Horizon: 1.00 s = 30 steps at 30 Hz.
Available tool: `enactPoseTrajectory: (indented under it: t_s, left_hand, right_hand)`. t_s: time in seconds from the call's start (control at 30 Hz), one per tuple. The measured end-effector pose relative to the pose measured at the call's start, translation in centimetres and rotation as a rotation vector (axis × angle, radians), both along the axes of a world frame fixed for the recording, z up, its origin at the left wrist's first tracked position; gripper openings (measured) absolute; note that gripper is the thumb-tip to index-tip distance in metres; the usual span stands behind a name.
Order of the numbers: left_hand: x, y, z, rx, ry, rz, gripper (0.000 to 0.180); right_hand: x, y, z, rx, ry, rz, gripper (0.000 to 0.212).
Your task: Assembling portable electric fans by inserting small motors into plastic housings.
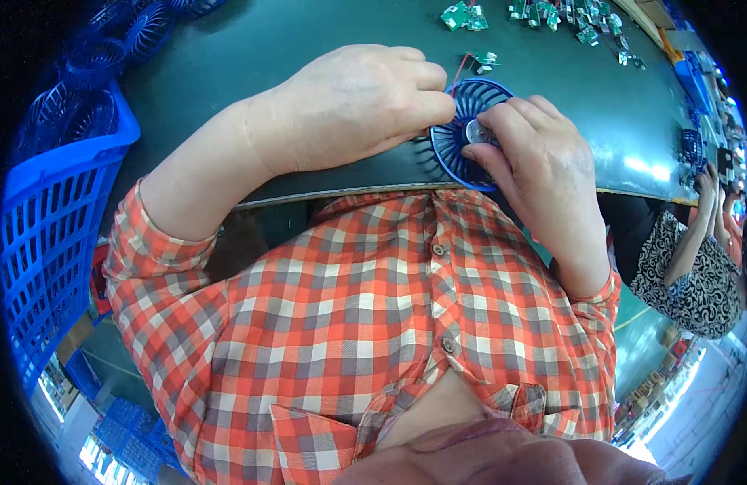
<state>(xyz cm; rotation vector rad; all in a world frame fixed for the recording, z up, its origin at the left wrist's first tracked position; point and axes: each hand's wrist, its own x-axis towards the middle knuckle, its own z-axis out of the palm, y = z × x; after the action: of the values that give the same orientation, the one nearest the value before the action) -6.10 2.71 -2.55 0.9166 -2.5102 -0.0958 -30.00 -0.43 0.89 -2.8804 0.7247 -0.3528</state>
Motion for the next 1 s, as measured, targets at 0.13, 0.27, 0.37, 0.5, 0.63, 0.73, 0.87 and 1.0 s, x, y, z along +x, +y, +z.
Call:
enactPoseTrajectory:
  t_s: [0.13,0.27,0.37,0.5,0.63,0.73,0.87,1.0]
  left_hand:
    - [0.5,-0.4,-0.1,0.020,0.001,-0.011,0.011]
    - [1.1,-0.1,-0.2,0.030,0.052,-0.006,0.012]
    - [1.2,-0.3,0.3,0.090,0.027,-0.027,0.016]
    - [1.2,-0.6,0.6,0.195,0.009,-0.061,0.025]
    - [2.7,-1.6,1.9,-0.041,0.158,0.104,0.039]
    - [6.8,-4.3,2.4,-0.431,0.033,0.531,0.039]
    - [14.0,-7.1,-0.1,-0.518,-0.150,0.844,0.047]
    - [14.2,-8.5,-1.4,-0.198,-0.432,1.123,0.043]
  right_hand:
    - [0.0,0.0,0.0,-0.012,0.021,-0.024,0.030]
    - [-0.4,0.3,-0.2,0.063,-0.137,0.004,0.038]
    - [-1.9,0.8,-1.2,0.088,-0.126,0.152,0.049]
    - [-2.3,1.1,-3.7,-0.103,-0.197,0.148,0.047]
    - [-3.4,0.4,-4.6,-0.057,-0.318,0.114,0.052]
    - [-5.9,-0.8,-4.9,-0.085,-0.444,-0.121,0.050]
    - [-10.2,-4.7,-3.9,-0.236,-0.574,-0.417,0.036]
    - [-15.6,-9.5,-3.1,-0.355,-0.528,-0.660,0.029]
